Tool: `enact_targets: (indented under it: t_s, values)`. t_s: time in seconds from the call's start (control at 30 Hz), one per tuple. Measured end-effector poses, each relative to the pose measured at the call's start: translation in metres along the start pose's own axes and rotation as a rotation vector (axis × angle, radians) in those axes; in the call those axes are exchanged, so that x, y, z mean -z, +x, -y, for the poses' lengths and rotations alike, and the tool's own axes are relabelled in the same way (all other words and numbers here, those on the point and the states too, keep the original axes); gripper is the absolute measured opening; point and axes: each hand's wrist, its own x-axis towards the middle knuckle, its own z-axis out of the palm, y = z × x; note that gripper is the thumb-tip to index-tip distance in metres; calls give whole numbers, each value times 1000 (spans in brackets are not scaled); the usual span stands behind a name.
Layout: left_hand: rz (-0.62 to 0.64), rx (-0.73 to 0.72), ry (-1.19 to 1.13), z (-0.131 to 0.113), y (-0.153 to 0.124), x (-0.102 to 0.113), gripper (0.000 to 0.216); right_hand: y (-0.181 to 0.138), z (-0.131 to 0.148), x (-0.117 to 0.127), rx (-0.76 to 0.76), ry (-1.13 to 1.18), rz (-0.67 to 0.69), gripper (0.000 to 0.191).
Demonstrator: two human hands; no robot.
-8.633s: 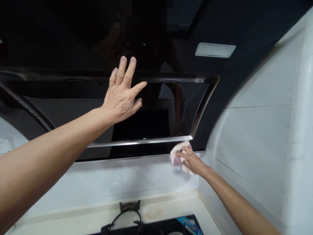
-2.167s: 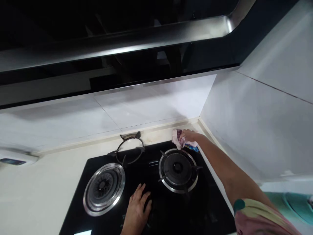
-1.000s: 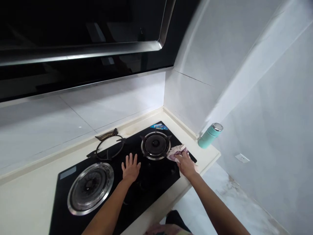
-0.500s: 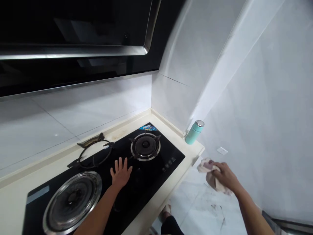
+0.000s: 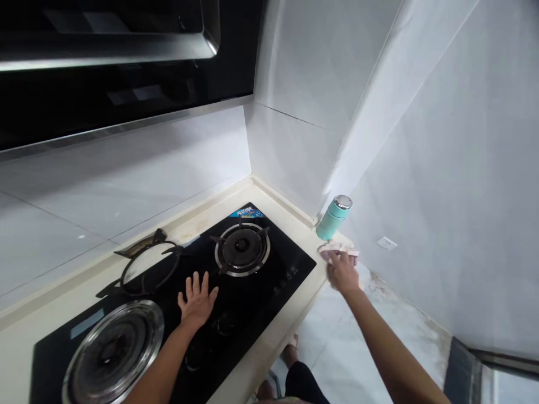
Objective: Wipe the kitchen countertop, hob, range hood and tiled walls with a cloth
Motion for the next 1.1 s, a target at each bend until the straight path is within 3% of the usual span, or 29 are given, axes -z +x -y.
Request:
enact_targets:
  t_s: [0.13, 0.27, 0.33, 0.43, 0.53, 0.63, 0.77, 0.9, 1.1]
  values:
    - [15, -20, -12, -1, 0, 2, 66, -67, 12, -23, 128, 58, 18, 53]
    - [9, -10, -20, -1, 2, 1, 66, -120, -12, -46, 328, 369, 14, 52]
    - [-13, -12, -25, 0, 4, -2, 66, -136, -26, -52, 367, 556, 45, 47]
    - [-29, -22, -17, 0, 4, -5, 65, -140, -35, -42, 296, 747, 45, 41]
    - [-20, -16, 11, 0, 2, -6, 65, -115, -16, -6, 281, 833, 20, 43]
    - [-30, -11, 35, -1, -1, -5, 65, -62, 28, 44, 418, 860, 24, 45]
    - [-46, -5, 50, 1, -3, -7, 64, 32, 96, 83, 521, 566, -16, 49]
    - [-38, 6, 32, 5, -3, -10, 64, 97, 139, 74, 405, 364, -85, 60]
    - [-42, 1, 3, 11, -6, -13, 64, 118, 176, 18, 373, 148, 32, 56]
